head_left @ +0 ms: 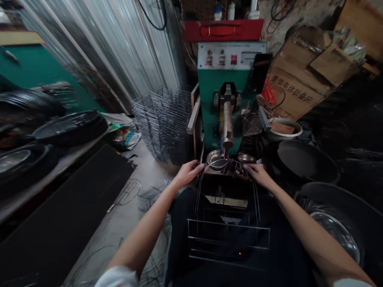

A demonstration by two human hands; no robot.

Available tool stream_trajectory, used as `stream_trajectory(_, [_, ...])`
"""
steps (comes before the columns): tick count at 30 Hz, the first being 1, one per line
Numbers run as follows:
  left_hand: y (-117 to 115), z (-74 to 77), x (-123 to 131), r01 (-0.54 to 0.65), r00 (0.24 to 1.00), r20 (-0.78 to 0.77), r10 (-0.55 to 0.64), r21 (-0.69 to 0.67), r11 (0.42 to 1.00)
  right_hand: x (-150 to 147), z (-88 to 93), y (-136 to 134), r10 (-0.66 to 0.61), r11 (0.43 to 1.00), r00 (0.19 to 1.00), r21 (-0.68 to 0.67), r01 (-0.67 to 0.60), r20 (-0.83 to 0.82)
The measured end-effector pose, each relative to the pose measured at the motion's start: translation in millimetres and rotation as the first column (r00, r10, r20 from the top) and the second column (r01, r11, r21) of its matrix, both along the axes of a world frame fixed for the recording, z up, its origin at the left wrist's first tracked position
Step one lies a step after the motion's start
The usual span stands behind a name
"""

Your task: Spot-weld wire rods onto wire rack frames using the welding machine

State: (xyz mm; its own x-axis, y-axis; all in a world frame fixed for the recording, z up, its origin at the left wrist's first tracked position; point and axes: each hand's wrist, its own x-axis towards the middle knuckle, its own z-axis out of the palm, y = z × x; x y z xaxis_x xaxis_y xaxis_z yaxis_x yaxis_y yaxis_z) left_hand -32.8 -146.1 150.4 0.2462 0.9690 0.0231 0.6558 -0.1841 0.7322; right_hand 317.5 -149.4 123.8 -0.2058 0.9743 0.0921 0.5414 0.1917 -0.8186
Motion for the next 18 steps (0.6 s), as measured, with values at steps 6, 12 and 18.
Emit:
stream_trajectory(6, [-166.0, -53.3, -65.3, -0.095, 0.943, 0.222, 0.249, -0.536, 0.839, 35.6, 16.9, -87.0, -0.201, 0.978, 0.954, -0.103, 0.182, -0.223])
stream_trajectory(12, [-213.7, -114.0, -1.0, 0.218, 0.587, 0.623, 0.518, -0.737, 0.64, 39.5, 39.9, -140.9, -0.321, 0.941, 0.921, 0.034, 0.336, -0.222])
stream_trajectory(18, [-185.8, -103.2, 43.4, 0.191, 0.47, 0.685, 0.556, -0.694, 0.694, 118.0, -7.9, -162.1, -0.348, 0.936, 0.934, -0.075, 0.343, -0.084])
